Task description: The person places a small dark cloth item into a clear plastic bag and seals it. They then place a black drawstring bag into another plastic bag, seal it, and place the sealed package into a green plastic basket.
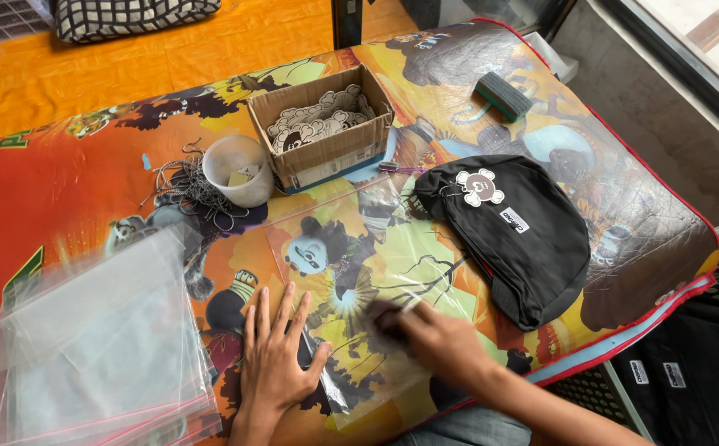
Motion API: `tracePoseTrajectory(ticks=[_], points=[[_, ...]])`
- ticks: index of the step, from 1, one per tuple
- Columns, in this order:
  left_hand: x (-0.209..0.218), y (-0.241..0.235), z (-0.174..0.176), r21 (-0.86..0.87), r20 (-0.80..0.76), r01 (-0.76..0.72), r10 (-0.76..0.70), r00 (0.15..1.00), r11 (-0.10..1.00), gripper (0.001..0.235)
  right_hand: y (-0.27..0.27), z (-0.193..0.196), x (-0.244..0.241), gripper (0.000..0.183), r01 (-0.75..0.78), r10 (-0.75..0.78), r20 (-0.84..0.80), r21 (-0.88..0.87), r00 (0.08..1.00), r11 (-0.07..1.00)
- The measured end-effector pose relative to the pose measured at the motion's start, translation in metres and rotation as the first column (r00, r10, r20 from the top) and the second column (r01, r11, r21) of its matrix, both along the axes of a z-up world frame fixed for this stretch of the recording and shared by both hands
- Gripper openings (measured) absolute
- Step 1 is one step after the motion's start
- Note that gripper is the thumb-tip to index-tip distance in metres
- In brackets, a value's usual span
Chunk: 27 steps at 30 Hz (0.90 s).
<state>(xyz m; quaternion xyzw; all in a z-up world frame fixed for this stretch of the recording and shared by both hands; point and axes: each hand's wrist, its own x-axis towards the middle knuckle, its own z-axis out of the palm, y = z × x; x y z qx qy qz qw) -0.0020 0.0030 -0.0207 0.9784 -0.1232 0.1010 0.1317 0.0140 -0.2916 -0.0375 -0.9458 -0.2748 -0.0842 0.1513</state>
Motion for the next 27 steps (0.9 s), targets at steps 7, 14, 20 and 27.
tracePoseTrajectory(ticks=[7, 14, 20, 27], points=[[0.002, -0.002, -0.003, 0.024, 0.029, -0.009, 0.009, 1.0, 1.0, 0.082, -0.034, 0.006, -0.011, 0.036, 0.377, -0.371, 0.069, -0.152, 0.926, 0.914], [0.005, -0.001, -0.001, 0.033, 0.02, -0.007, 0.006, 1.0, 0.999, 0.083, -0.045, -0.013, -0.048, 0.049, 0.283, -0.281, 0.056, -0.034, 0.958, 0.959], [0.003, -0.003, -0.002, 0.02, -0.001, -0.014, 0.014, 1.0, 1.0, 0.081, 0.006, 0.061, -0.033, 0.034, 0.593, -0.541, -0.509, -0.073, 0.669, 0.802], [0.003, -0.003, 0.009, -0.097, -0.065, 0.003, -0.009, 0.998, 0.995, 0.072, 0.059, 0.011, -0.04, 0.025, -0.453, 0.455, -0.029, 0.06, 0.89, 0.89]])
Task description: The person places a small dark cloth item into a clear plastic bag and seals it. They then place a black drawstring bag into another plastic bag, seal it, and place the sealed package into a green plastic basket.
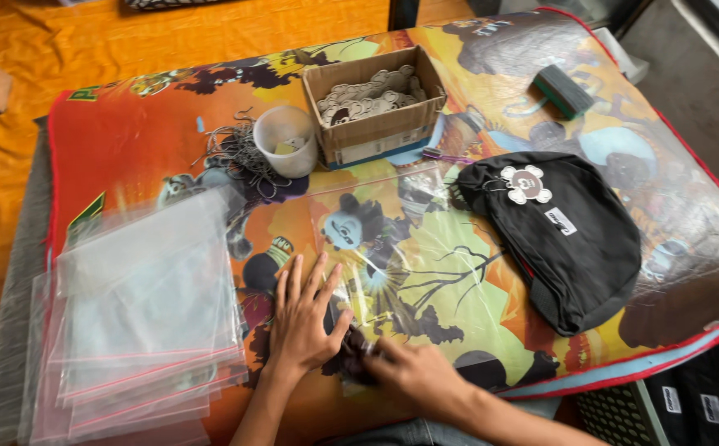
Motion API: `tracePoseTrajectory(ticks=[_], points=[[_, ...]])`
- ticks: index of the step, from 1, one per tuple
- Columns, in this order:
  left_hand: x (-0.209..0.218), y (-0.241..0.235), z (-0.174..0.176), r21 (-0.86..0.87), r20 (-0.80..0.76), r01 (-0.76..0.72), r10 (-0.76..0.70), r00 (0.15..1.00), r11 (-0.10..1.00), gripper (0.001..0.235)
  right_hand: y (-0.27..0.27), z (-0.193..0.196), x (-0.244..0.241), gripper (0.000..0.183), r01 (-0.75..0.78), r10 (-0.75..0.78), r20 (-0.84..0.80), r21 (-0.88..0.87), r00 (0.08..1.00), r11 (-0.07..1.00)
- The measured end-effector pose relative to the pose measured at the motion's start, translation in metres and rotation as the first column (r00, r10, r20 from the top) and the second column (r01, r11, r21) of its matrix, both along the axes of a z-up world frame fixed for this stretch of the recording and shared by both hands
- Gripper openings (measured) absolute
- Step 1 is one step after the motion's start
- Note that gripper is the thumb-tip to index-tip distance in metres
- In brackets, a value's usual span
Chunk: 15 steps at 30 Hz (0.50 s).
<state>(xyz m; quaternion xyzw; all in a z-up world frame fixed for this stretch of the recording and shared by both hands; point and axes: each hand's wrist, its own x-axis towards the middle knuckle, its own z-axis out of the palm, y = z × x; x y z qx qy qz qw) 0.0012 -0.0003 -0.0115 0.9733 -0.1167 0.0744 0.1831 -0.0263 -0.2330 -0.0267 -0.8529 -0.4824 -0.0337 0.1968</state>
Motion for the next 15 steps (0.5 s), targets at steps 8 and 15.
tracePoseTrajectory(ticks=[8, 15], points=[[0.001, 0.002, 0.008, -0.166, -0.072, -0.022, 0.01, 0.997, 0.986, 0.063, 0.03, -0.004, 0.038, 0.028, 0.034, -0.036, 0.308, 0.013, 0.951, 0.999], [0.001, 0.001, 0.008, -0.133, -0.018, -0.003, 0.001, 1.0, 0.991, 0.068, 0.023, 0.034, 0.013, 0.032, -0.414, 0.407, -0.212, 0.015, 0.888, 0.91]])
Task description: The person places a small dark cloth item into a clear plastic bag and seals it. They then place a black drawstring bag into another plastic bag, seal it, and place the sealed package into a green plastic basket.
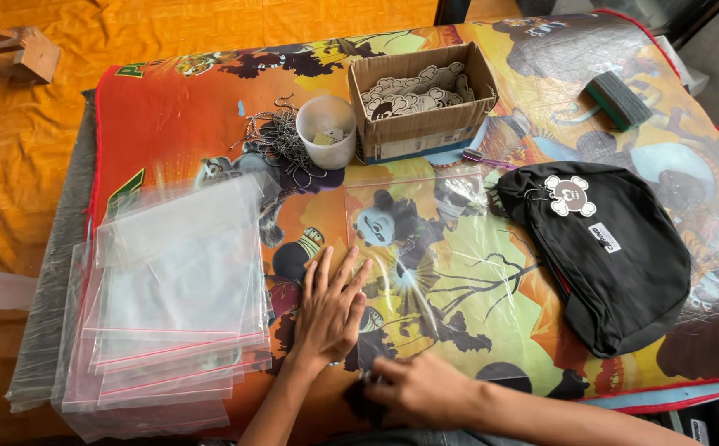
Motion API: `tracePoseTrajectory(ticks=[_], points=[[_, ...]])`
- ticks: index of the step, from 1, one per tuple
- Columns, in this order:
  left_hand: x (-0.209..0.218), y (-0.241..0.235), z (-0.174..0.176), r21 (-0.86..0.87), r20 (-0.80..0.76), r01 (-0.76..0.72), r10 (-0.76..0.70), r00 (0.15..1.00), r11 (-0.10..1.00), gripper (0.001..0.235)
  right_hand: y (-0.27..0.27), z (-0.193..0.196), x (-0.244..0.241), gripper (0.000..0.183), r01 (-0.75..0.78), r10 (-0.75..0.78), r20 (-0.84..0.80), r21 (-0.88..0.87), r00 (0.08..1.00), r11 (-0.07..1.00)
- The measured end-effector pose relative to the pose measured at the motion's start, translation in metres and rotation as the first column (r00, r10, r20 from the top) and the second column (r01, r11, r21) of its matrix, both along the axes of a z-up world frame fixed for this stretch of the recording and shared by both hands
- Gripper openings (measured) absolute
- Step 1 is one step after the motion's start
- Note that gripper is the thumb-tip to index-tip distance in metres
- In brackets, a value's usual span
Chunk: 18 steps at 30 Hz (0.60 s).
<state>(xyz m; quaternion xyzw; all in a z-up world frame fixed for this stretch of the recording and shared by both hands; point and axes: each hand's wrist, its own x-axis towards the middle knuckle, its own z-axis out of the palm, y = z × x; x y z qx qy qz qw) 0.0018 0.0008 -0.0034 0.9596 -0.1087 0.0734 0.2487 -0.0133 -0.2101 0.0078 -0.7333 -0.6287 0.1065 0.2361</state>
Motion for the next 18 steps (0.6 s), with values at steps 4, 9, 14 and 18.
tracePoseTrajectory(ticks=[4, 9, 14, 18], points=[[0.0, 0.001, -0.003, -0.028, -0.02, 0.003, -0.004, 1.0, 1.0, 0.078, 0.008, 0.009, 0.04, 0.027, 0.242, -0.25, 0.143, 0.069, 0.958, 0.968], [0.0, 0.003, 0.0, -0.049, -0.043, 0.018, -0.021, 0.999, 0.999, 0.085, 0.029, -0.022, 0.033, 0.013, 0.135, -0.184, 0.393, 0.147, 0.901, 0.98], [-0.001, 0.003, 0.001, -0.041, -0.026, 0.029, -0.031, 0.999, 0.999, 0.085, 0.01, 0.025, 0.032, 0.025, -0.048, 0.049, -0.022, 0.022, 0.999, 0.999], [-0.008, 0.011, 0.017, -0.305, -0.099, 0.121, -0.158, 0.982, 0.944, 0.073, -0.003, 0.032, 0.078, 0.045, 0.35, -0.35, 0.013, -0.016, 0.937, 0.937]])
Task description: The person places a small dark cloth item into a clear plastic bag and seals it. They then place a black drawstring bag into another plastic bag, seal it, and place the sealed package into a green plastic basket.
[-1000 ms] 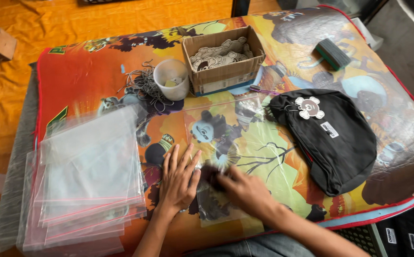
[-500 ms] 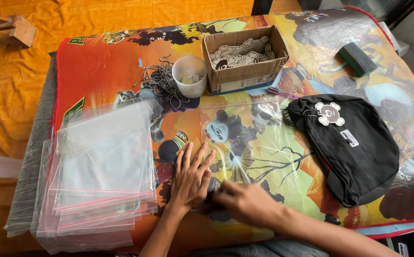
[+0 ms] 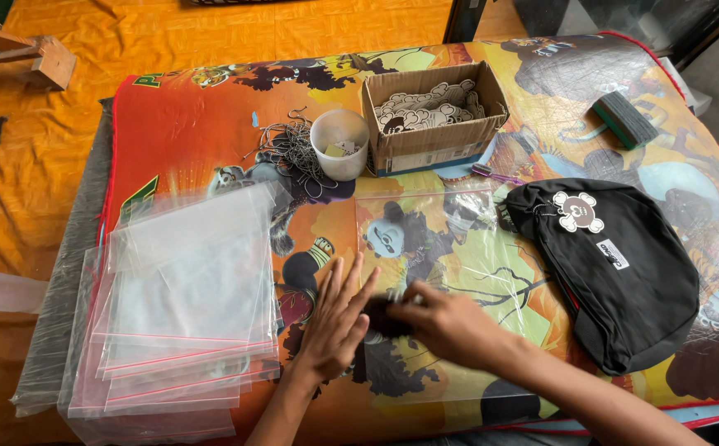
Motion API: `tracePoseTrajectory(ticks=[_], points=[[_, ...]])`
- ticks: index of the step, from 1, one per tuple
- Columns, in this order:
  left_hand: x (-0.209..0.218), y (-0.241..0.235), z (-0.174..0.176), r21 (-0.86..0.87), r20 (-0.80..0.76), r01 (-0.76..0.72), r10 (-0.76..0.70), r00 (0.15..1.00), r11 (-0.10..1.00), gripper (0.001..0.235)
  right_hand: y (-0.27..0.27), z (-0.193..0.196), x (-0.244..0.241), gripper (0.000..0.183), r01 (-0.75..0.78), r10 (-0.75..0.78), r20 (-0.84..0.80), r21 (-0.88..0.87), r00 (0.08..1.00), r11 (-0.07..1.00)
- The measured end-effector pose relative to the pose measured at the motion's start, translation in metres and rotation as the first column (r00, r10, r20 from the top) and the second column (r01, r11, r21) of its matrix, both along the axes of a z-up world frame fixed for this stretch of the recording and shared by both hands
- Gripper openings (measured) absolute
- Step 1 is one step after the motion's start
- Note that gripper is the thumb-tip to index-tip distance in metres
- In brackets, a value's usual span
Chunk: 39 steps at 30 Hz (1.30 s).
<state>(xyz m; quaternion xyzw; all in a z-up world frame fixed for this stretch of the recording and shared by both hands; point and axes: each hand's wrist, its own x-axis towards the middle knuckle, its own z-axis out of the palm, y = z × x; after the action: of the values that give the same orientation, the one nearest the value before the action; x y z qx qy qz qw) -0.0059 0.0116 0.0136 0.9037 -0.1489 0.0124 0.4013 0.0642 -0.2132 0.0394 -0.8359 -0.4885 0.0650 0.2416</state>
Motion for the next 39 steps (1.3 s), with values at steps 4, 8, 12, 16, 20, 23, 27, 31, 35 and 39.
tracePoseTrajectory(ticks=[4, 8, 12, 16, 20, 23, 27, 31, 35, 39], points=[[-0.003, 0.005, -0.013, -0.052, 0.029, 0.047, -0.045, 0.999, 0.998, 0.103, 0.022, -0.02, 0.026, 0.045, 0.008, -0.001, 0.091, -0.076, 0.996, 0.997], [-0.003, -0.002, -0.019, 0.32, 0.196, -0.025, -0.041, 0.98, 0.947, 0.124, 0.059, -0.064, 0.051, 0.022, -0.092, 0.087, 0.23, 0.011, 0.969, 0.996], [-0.003, -0.001, -0.023, 0.354, 0.205, -0.017, -0.059, 0.977, 0.935, 0.13, 0.086, -0.068, 0.11, 0.02, 0.137, -0.135, 0.307, 0.015, 0.942, 0.99], [-0.002, -0.001, -0.017, 0.4, 0.136, 0.033, -0.094, 0.986, 0.916, 0.113, 0.101, -0.082, 0.153, 0.022, 0.255, -0.261, 0.439, 0.074, 0.86, 0.964], [-0.001, 0.0, -0.026, 0.406, 0.168, 0.003, -0.078, 0.983, 0.914, 0.121, 0.089, -0.052, 0.12, 0.015, 0.286, -0.274, 0.359, 0.02, 0.892, 0.958], [-0.003, -0.001, -0.025, 0.382, 0.195, -0.025, -0.054, 0.979, 0.924, 0.128, 0.063, -0.043, 0.069, 0.02, 0.132, -0.127, 0.227, -0.008, 0.966, 0.991], [0.001, -0.002, -0.018, 0.462, 0.255, -0.011, -0.121, 0.959, 0.887, 0.11, 0.015, -0.06, 0.093, 0.019, 0.26, -0.236, 0.141, -0.18, 0.961, 0.949], [0.003, -0.003, -0.025, 0.506, 0.23, 0.008, -0.144, 0.963, 0.863, 0.097, -0.058, -0.081, 0.159, 0.013, 0.613, -0.535, 0.412, -0.079, 0.738, 0.786], [0.005, -0.003, -0.026, 0.514, 0.237, -0.022, -0.117, 0.965, 0.858, 0.097, -0.05, -0.058, 0.107, 0.027, 0.577, -0.503, 0.368, -0.122, 0.782, 0.808], [0.003, -0.004, -0.022, 0.516, 0.247, -0.035, -0.11, 0.963, 0.856, 0.096, -0.036, -0.047, -0.005, 0.024, 0.182, -0.171, 0.077, -0.165, 0.982, 0.969]])
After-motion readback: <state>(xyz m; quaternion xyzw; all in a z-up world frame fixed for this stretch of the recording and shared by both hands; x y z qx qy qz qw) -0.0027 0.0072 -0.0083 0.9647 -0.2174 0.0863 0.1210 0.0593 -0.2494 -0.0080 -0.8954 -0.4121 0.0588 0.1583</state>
